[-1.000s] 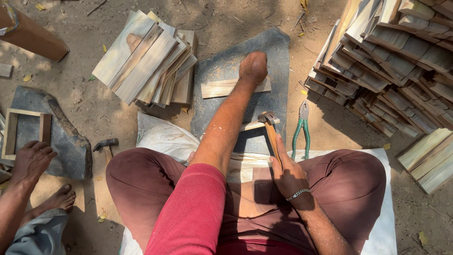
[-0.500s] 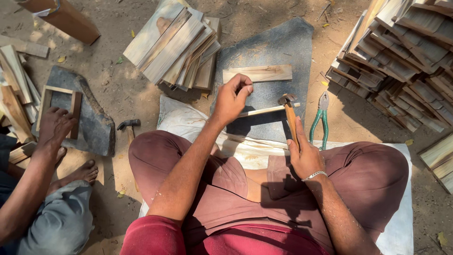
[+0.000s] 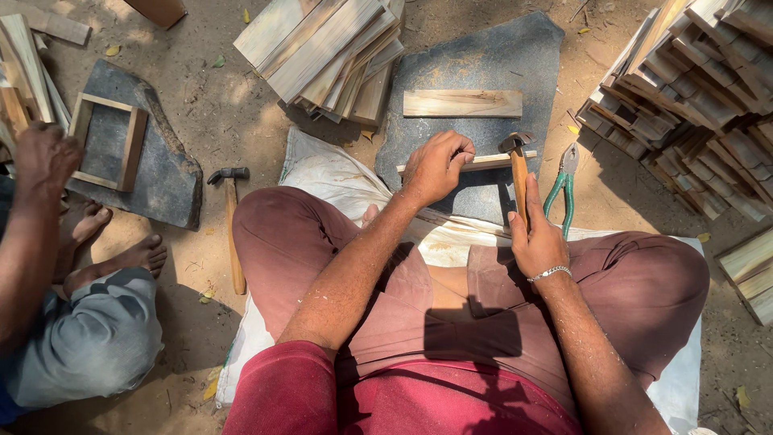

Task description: The person sits on the ground and assembles small wooden frames by nailing thin planks together. They use a hammer to drive nails into the wood and stack the finished frames into a pile. Another person works alongside them on similar frames.

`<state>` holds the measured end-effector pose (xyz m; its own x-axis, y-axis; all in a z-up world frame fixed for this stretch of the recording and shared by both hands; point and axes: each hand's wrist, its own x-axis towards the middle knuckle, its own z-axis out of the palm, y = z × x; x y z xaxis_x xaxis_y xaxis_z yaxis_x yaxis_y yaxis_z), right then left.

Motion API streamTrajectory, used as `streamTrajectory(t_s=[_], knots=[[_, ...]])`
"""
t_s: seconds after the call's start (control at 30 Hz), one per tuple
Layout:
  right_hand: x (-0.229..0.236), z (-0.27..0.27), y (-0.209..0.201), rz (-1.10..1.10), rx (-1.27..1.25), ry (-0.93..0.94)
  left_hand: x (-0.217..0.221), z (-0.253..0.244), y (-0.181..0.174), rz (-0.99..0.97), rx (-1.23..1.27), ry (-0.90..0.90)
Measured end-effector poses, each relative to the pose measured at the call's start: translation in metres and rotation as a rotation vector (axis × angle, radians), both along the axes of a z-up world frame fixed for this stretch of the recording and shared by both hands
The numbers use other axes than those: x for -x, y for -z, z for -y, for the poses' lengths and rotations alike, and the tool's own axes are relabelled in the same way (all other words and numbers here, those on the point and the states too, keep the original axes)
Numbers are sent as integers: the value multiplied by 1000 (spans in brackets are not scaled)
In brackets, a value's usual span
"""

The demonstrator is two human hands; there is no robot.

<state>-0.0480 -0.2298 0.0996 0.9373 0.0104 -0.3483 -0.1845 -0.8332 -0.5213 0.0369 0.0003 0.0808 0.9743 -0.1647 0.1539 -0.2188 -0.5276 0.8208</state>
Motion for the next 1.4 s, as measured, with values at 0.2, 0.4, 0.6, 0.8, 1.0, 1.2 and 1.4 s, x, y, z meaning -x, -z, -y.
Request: streamTrajectory(t_s=[0.2, 0.4, 0.6, 0.8, 1.0, 1.2, 1.4], knots=[[1, 2, 8, -66, 28, 12, 1, 3, 4, 23, -32, -8], [3, 4, 3, 177, -158, -54, 5, 4, 1, 140, -89, 2], [15, 8, -28, 313, -107, -115, 6, 3, 5, 190, -109, -2], [17, -1, -57, 375, -26, -183, 3, 4, 2, 227, -105, -12], [25, -1, -62, 413, 62, -299, 11, 4, 6, 177, -109, -29], [17, -11, -66, 544, -135, -194, 5, 1, 7, 224, -97, -40], [16, -3, -73, 212, 166, -209, 3, 5, 3, 172, -99, -16]])
